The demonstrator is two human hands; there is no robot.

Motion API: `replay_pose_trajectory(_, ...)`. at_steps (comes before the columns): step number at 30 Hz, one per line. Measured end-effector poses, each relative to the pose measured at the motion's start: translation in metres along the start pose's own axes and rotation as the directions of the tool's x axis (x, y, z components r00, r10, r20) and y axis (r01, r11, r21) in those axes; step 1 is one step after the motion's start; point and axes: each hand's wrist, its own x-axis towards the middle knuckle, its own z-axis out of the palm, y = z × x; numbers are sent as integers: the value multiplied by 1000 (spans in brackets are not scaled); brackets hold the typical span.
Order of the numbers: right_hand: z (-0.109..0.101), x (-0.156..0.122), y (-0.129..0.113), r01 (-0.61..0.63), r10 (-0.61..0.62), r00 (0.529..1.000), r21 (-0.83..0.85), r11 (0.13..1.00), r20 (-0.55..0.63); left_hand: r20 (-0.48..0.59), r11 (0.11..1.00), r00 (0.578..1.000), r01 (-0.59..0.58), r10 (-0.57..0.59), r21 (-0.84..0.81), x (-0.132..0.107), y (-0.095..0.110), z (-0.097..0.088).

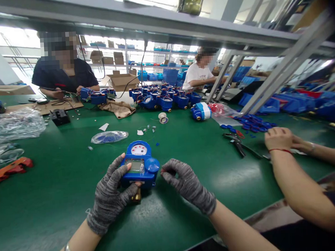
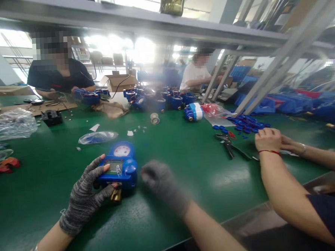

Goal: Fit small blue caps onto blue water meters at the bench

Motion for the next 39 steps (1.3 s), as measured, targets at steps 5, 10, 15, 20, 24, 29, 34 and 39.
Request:
replay_pose_trajectory(5,18,-22,-17,56,-54,998,-92,994,25,0,1000,1000,-12,12,23,1,2,-1)
replay_pose_trajectory(10,25,-18,-22,80,-71,996,-218,973,49,5,999,1000,-4,4,39,1,3,-1)
replay_pose_trajectory(15,24,-27,-29,179,-123,978,-375,909,168,7,998,1000,-13,13,60,1,3,0)
replay_pose_trajectory(20,23,-34,-32,144,-86,981,-364,920,171,11,997,999,-31,31,75,2,4,-1)
replay_pose_trajectory(24,21,-25,-23,-189,177,976,95,977,125,7,999,1000,-6,5,49,1,3,-2)
replay_pose_trajectory(29,26,-17,-13,-555,376,831,553,622,411,7,999,1000,-9,9,36,1,3,-1)
replay_pose_trajectory(34,32,-11,-25,-714,406,698,609,345,589,0,999,1000,-22,22,47,2,5,-1)
replay_pose_trajectory(39,38,-4,-35,-733,428,668,639,234,609,-5,998,1000,-24,25,53,2,4,0)
